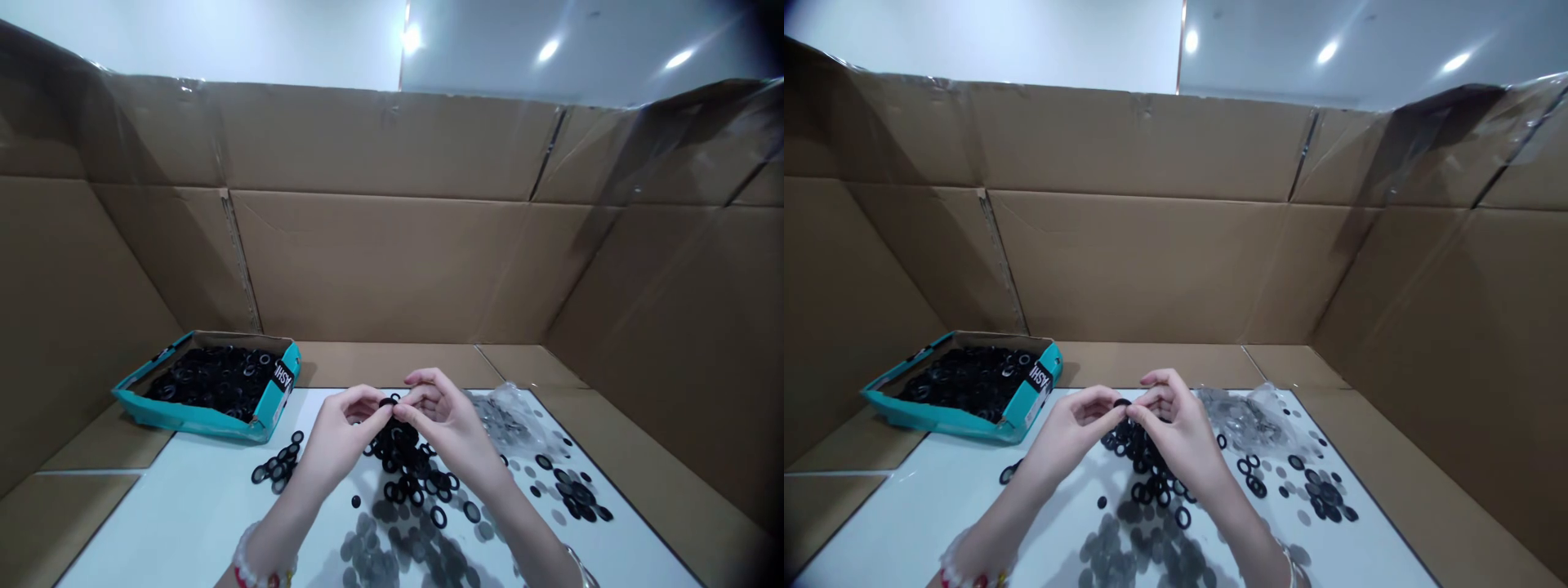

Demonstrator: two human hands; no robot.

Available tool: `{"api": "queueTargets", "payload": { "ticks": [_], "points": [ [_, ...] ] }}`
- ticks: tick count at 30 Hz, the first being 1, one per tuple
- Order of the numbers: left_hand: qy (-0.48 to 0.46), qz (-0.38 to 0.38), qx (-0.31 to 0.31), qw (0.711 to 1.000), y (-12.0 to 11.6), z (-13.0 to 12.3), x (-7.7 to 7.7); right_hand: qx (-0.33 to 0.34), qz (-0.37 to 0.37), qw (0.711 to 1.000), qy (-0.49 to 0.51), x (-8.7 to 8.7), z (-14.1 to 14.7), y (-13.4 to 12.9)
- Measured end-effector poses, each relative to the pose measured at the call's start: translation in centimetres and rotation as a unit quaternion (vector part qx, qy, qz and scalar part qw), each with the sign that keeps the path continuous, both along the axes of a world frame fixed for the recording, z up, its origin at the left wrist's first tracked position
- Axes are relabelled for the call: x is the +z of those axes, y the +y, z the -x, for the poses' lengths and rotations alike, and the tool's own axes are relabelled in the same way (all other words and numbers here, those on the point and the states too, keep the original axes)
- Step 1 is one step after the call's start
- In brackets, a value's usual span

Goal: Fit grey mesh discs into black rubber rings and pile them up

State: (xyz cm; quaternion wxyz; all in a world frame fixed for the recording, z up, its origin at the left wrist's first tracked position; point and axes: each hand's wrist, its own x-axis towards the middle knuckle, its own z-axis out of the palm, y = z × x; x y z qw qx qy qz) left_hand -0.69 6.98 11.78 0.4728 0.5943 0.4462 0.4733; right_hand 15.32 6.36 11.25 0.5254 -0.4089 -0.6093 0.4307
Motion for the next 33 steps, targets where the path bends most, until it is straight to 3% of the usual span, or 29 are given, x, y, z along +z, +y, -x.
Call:
{"api": "queueTargets", "payload": {
  "ticks": [3, 8, 13, 16, 23, 29, 33],
  "points": [
    [0.027, -0.054, 0.038, 0.997, -0.2, -0.2, 0.0, -0.027, -0.009, 1.000, -0.007, 0.1, 0.3, -0.4],
    [0.082, -0.109, 0.051, 0.989, -0.3, -0.2, 0.0, -0.032, -0.013, 0.999, -0.014, 0.1, 0.4, -0.4],
    [0.003, 0.022, -0.063, 0.998, 0.0, 0.4, 0.3, 0.004, -0.003, 1.000, 0.007, 0.0, 0.2, 0.1],
    [-0.044, 0.064, -0.058, 0.995, -0.1, 0.3, 0.2, 0.019, 0.004, 1.000, 0.015, 0.1, 0.3, 0.0],
    [0.031, -0.086, 0.022, 0.996, -0.6, 0.1, 0.5, -0.033, -0.002, 0.999, 0.022, 0.6, 0.6, -0.9],
    [-0.044, 0.034, -0.138, 0.989, -0.3, 0.9, 1.0, 0.070, 0.072, 0.992, 0.082, 0.7, -0.2, -0.1],
    [-0.049, 0.072, -0.152, 0.985, 0.1, 1.1, 0.2, 0.104, 0.034, 0.993, 0.053, 0.7, -0.5, -0.1]
  ]
}}
